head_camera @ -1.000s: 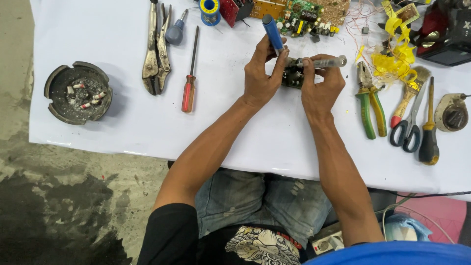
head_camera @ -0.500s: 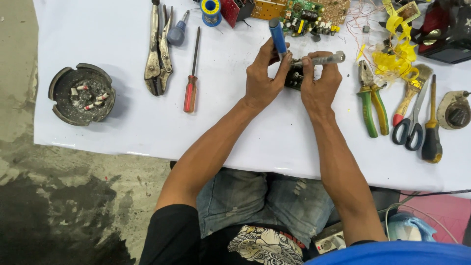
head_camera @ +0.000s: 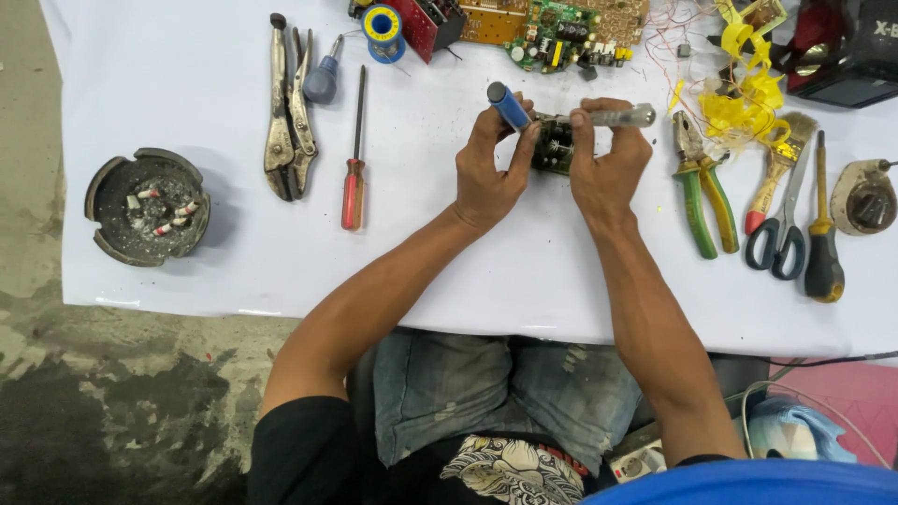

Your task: The person uses a soldering iron and solder wire to solder components on a small green circuit board. They repeatedly apply heat and solder to specific points on the board while holding it steady with the other hand.

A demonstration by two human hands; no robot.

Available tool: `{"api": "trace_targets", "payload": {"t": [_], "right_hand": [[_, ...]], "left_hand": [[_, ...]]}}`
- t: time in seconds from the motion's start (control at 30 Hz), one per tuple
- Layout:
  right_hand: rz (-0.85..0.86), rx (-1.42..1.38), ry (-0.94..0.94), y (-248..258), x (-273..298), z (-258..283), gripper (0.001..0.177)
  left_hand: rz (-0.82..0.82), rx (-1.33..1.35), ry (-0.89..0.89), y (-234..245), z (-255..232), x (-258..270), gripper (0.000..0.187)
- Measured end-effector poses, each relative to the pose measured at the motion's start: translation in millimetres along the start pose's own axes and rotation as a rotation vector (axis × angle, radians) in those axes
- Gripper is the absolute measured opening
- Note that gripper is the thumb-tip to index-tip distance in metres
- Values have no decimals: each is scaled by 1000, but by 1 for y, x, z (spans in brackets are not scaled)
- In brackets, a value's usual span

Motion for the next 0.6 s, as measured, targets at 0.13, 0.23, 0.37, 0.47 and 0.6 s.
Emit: {"api": "trace_targets", "payload": {"t": [0.13, 0.23, 0.37, 0.47, 0.6], "right_hand": [[-23, 25, -75, 12, 0, 11, 12], [-52, -62, -257, 7, 5, 6, 15], [-70, -114, -337, -4, 6, -2, 21], [-62, -158, -329, -6, 5, -3, 20], [-40, -143, -236, -3, 0, 4, 18]], "left_hand": [[-13, 37, 65, -2, 2, 0, 38], [-32, 28, 69, -4, 5, 0, 41], [-68, 41, 114, -5, 11, -5, 45], [-69, 64, 127, -3, 11, -5, 44], [-67, 34, 102, -4, 10, -5, 43]]}}
Point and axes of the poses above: each hand's wrist, its own x-axis away from the middle knuckle, its own y-axis out of the back of the hand, z = x × y, the point moved 3 cm from there along -x, towards the middle knuckle, and after that the axes turned 2 degrees about -x, right-handed, at the moved point
